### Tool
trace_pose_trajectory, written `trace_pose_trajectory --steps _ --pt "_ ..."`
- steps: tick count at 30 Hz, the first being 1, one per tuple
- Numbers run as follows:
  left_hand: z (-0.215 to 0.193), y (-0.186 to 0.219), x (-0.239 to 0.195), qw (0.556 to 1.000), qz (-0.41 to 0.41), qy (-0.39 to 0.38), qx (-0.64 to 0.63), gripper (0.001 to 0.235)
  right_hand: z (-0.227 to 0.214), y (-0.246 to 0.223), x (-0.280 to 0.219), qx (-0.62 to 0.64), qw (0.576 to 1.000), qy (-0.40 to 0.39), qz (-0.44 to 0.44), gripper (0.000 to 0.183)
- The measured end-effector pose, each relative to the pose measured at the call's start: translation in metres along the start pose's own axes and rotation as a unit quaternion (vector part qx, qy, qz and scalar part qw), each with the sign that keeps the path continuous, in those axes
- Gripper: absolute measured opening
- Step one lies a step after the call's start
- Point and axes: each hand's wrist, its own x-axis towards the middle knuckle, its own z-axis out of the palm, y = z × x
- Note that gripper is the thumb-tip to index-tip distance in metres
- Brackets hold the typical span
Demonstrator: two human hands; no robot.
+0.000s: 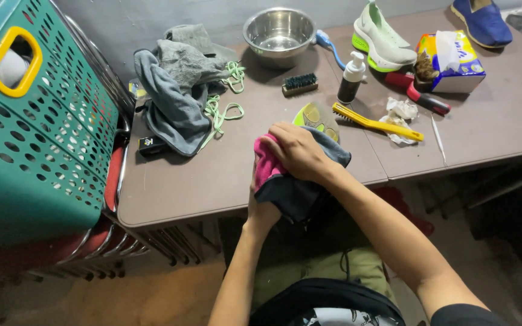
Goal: The person cleans the sole of a green and white sneaker by applying a white cleaning solution and scrubbing with a yellow brush. They wipe the shoe with a pink cloth, then repeat the scrubbing and wiping process on different sections of the sole.
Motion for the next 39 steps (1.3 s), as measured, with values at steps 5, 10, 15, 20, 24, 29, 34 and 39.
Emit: trace_pose_trajectory --steps 5,10,15,20,24,29,34,39 --pt "0.006 -0.015 -0.004 1.000 0.009 -0.024 0.012 0.057 -0.009 0.004 0.013 0.082 0.995 0.000 0.065 0.035" --pt "0.010 -0.032 -0.005 0.998 0.014 -0.047 0.025 0.051 0.000 0.015 0.010 0.105 0.989 0.029 0.101 0.035" --pt "0.014 -0.048 -0.006 0.997 0.023 -0.064 0.040 0.042 -0.019 -0.029 -0.024 -0.004 0.997 0.070 -0.029 0.041" --pt "0.016 -0.063 -0.014 0.995 0.030 -0.079 0.058 0.037 0.000 0.009 -0.046 0.008 0.992 0.117 -0.048 0.036" --pt "0.021 -0.073 -0.015 0.992 0.040 -0.098 0.072 0.032 -0.003 0.019 -0.024 0.043 0.994 0.091 0.031 0.029" --pt "-0.013 0.007 0.015 0.992 0.111 -0.057 0.029 0.026 -0.012 0.002 0.013 0.103 0.984 0.102 0.105 0.032" --pt "-0.018 0.040 0.024 0.979 0.156 -0.056 0.116 0.028 -0.006 -0.005 -0.001 0.083 0.983 0.090 0.137 0.034" --pt "-0.017 0.043 0.024 0.992 0.087 -0.036 0.085 0.056 -0.009 -0.038 -0.042 0.029 0.988 0.152 -0.010 0.012"
